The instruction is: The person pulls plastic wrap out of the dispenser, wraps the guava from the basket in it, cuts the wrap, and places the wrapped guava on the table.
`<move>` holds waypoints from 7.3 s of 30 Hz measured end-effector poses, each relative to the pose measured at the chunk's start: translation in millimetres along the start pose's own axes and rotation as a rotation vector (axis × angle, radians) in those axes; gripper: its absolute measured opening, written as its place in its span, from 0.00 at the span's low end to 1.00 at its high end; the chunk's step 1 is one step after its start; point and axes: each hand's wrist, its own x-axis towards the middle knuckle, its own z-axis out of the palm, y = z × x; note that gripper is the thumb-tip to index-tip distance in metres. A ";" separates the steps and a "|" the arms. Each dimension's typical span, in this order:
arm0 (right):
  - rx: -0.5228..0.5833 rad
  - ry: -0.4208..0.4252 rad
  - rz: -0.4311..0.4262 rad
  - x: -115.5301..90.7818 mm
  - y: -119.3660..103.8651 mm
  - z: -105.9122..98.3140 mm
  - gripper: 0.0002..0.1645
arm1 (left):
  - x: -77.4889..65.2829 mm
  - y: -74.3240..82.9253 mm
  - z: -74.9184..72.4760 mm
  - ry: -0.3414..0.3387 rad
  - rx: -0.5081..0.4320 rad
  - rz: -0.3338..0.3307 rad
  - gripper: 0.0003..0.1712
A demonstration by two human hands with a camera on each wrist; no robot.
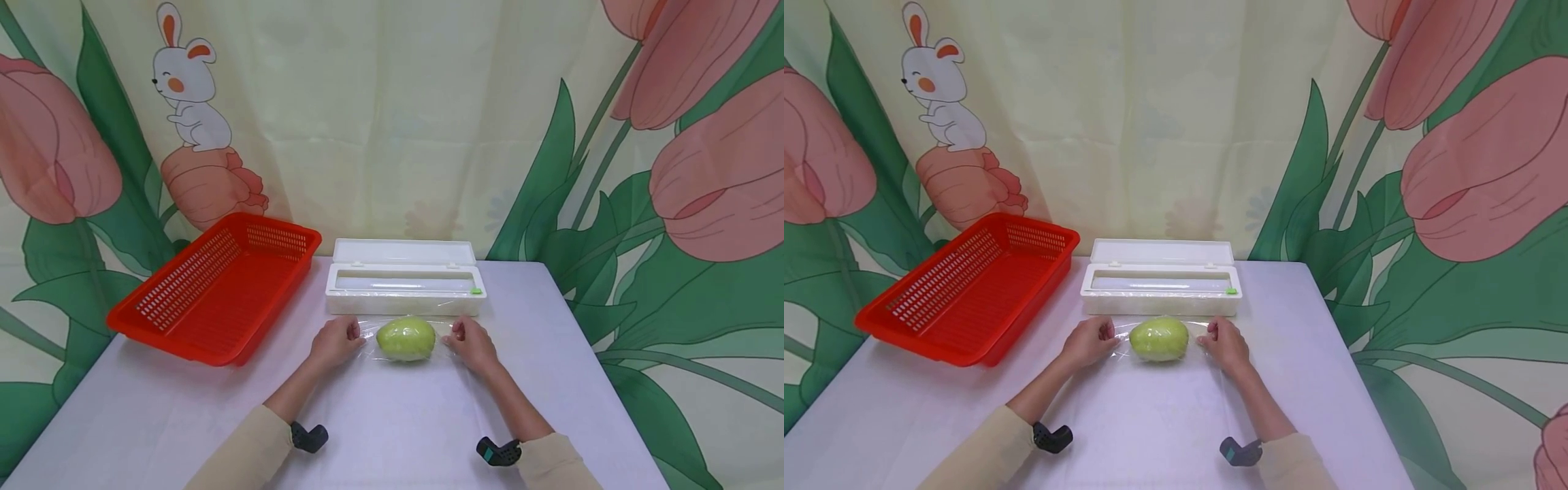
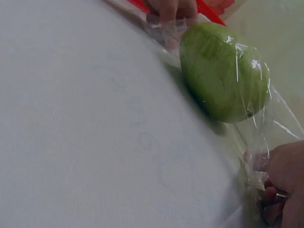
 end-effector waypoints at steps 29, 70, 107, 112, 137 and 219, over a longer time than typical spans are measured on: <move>-0.048 0.027 -0.056 -4.1 14.9 -13.6 0.08 | -1.9 -14.1 -11.4 0.018 0.039 0.026 0.08; 0.349 -0.225 -0.434 -34.2 -18.6 -20.0 0.15 | -34.5 24.2 -3.9 0.048 -0.249 0.768 0.18; 0.066 -0.200 -0.414 -19.1 -19.5 -1.4 0.49 | -10.0 25.3 10.5 -0.135 -0.011 0.502 0.46; 0.133 -0.224 -0.322 -16.8 -20.6 -0.9 0.46 | -5.6 22.9 11.0 -0.154 -0.062 0.469 0.43; 0.046 -0.089 -0.123 -1.1 -33.2 11.6 0.35 | 8.4 20.5 15.0 -0.050 -0.210 0.339 0.24; -0.014 0.156 -0.489 24.2 -91.6 -23.4 0.38 | 22.8 95.4 -26.1 0.309 0.388 0.826 0.46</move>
